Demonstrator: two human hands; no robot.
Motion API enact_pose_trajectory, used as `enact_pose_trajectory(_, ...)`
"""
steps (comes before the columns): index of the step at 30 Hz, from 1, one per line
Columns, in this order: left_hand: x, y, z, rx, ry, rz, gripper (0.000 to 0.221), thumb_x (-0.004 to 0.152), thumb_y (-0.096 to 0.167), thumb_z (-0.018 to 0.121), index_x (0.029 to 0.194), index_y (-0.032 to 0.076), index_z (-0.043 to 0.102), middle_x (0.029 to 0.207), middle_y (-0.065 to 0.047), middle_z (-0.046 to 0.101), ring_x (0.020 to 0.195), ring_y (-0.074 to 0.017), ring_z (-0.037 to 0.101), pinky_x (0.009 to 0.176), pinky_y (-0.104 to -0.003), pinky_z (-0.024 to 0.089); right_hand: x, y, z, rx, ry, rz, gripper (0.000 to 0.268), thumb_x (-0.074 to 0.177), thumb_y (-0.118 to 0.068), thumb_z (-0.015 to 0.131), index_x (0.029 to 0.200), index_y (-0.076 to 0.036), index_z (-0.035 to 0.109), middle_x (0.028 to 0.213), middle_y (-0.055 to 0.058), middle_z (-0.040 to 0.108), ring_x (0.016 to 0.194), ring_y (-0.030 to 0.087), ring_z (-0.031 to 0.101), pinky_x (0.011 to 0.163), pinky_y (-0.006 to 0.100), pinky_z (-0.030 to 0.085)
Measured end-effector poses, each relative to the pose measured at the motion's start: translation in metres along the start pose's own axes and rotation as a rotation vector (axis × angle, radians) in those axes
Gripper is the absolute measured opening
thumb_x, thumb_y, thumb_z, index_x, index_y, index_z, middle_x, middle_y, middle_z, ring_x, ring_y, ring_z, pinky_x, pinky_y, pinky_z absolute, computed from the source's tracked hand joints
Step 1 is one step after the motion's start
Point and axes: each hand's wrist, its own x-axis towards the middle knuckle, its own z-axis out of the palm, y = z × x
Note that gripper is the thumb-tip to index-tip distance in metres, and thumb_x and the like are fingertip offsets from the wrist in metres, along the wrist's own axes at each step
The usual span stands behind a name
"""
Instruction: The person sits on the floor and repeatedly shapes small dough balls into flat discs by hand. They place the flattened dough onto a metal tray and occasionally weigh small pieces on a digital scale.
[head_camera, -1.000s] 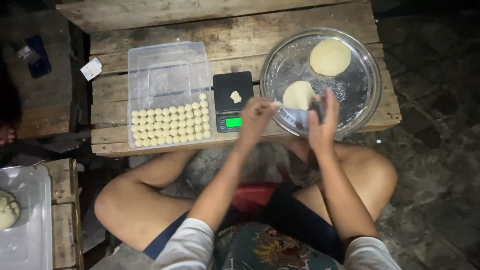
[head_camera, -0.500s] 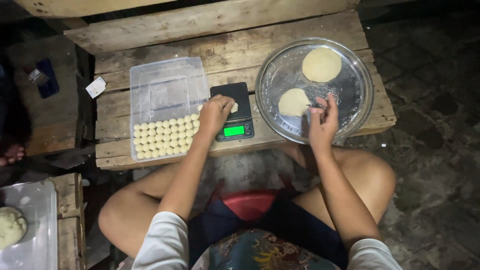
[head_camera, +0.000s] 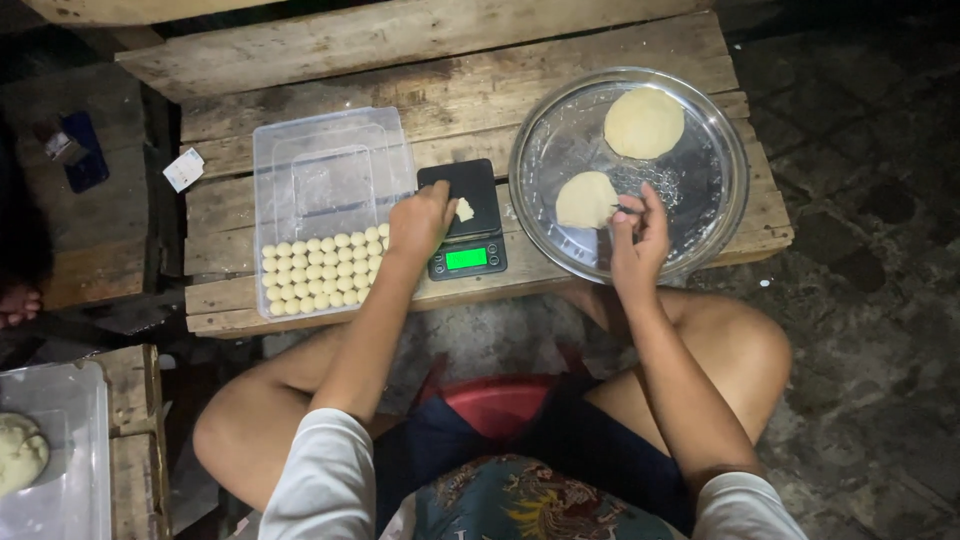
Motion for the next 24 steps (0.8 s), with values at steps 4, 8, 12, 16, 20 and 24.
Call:
enact_pose_trajectory(4, -0.002, 0.002, -0.015, -0.266, -0.044, -0.113, 0.030, 0.100, 0.022, 0.052, 0.126, 0.014, 0.062, 0.097, -0.013, 0.073, 0.090, -0.0373, 0.074, 0.080, -0.052, 0.059, -0.001, -0.003, 0.002, 0.011, 0.002, 0.002, 0.046, 0.106, -0.005, 0.058, 0.150, 0.000, 0.044, 0.118, 0.018, 0.066, 0.087, 0.018, 0.066, 0.086, 0.035, 0.056)
enact_pose_trajectory(8, -0.002, 0.001, -0.022, -0.424, -0.125, -0.115, 0.042, 0.093, 0.014, 0.053, 0.133, 0.020, 0.064, 0.103, -0.011, 0.074, 0.100, -0.0359, 0.073, 0.090, -0.051, 0.057, -0.001, -0.010, 0.004, -0.006, -0.011, 0.003, 0.046, 0.106, -0.003, 0.057, 0.149, 0.002, 0.043, 0.118, 0.019, 0.066, 0.086, 0.019, 0.067, 0.086, 0.036, 0.056)
enact_pose_trajectory(12, 0.003, 0.002, -0.023, -0.484, -0.168, -0.050, 0.047, 0.093, 0.012, 0.053, 0.138, 0.022, 0.062, 0.116, -0.010, 0.074, 0.110, -0.0345, 0.070, 0.096, -0.051, 0.055, -0.002, -0.011, 0.007, -0.025, -0.022, -0.001, 0.046, 0.106, -0.004, 0.058, 0.149, 0.002, 0.043, 0.118, 0.019, 0.067, 0.086, 0.020, 0.068, 0.085, 0.037, 0.055)
enact_pose_trajectory(16, 0.008, 0.004, -0.018, -0.425, -0.184, -0.046, 0.038, 0.094, 0.016, 0.061, 0.132, 0.019, 0.064, 0.102, -0.011, 0.075, 0.100, -0.0350, 0.073, 0.090, -0.051, 0.058, -0.002, -0.006, 0.007, -0.030, -0.023, 0.008, 0.046, 0.106, -0.003, 0.057, 0.149, 0.002, 0.043, 0.118, 0.018, 0.067, 0.086, 0.019, 0.068, 0.086, 0.036, 0.056)
enact_pose_trajectory(20, 0.011, 0.003, -0.017, -0.365, -0.185, -0.057, 0.036, 0.092, 0.022, 0.071, 0.127, 0.018, 0.065, 0.094, -0.009, 0.075, 0.096, -0.0334, 0.074, 0.088, -0.050, 0.059, -0.002, -0.003, 0.006, -0.015, -0.027, 0.008, 0.046, 0.106, -0.003, 0.057, 0.150, 0.001, 0.043, 0.118, 0.018, 0.067, 0.086, 0.020, 0.068, 0.086, 0.036, 0.056)
enact_pose_trajectory(24, 0.008, 0.011, -0.029, -0.357, -0.180, -0.078, 0.034, 0.091, 0.026, 0.073, 0.123, 0.019, 0.066, 0.088, -0.008, 0.074, 0.093, -0.0333, 0.074, 0.087, -0.050, 0.059, -0.002, -0.003, 0.005, -0.029, -0.026, 0.008, 0.044, 0.107, -0.004, 0.056, 0.149, 0.001, 0.043, 0.117, 0.019, 0.067, 0.086, 0.021, 0.068, 0.084, 0.038, 0.057)
